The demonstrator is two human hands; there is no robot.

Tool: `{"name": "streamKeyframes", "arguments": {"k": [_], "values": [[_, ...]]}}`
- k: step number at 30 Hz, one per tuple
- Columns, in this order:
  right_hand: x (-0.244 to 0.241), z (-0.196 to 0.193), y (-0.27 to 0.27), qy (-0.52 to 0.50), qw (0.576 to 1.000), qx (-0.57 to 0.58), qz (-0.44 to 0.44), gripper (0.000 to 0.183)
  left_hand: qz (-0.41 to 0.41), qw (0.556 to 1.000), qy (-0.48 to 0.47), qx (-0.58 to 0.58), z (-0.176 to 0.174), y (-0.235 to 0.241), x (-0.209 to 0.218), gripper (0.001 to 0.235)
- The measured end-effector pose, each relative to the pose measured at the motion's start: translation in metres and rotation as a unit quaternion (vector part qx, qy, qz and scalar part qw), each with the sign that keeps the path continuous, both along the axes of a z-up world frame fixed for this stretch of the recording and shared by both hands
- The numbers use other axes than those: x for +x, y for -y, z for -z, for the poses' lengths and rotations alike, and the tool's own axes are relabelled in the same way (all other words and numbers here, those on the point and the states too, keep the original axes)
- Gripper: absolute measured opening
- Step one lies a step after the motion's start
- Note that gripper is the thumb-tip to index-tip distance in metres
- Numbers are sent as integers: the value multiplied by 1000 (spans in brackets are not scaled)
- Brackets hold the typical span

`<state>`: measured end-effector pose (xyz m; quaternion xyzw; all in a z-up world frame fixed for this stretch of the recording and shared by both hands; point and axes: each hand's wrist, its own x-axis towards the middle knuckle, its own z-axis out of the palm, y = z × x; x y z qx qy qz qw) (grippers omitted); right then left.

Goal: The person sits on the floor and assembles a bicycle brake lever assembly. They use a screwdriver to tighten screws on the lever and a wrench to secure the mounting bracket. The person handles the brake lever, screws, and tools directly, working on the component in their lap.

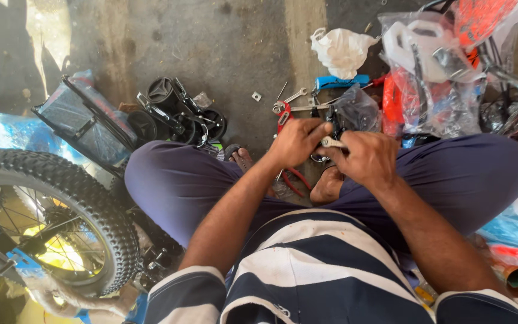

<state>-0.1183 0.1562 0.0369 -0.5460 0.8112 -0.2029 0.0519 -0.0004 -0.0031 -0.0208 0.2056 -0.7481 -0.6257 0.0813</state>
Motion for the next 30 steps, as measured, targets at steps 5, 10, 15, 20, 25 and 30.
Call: {"name": "streamKeyframes", "arguments": {"k": [5,10,15,20,25,30], "values": [[14,28,-11,56,998,31,20,53,-91,982,98,132,14,26,-2,39],[-33,58,5,289,949,-110,67,44,-42,994,-75,-67,-20,2,6,36],[-38,51,22,723,658,6,213,41,56,933,-158,-318,-48,-12,17,27],[-36,52,22,746,634,-50,197,22,133,902,-156,-381,-26,-16,11,24],[-39,64,21,762,617,-79,178,22,156,900,-122,-389,-29,-14,4,36],[-41,69,28,732,644,-129,183,26,-82,919,-168,-347,-45,6,7,50]]}}
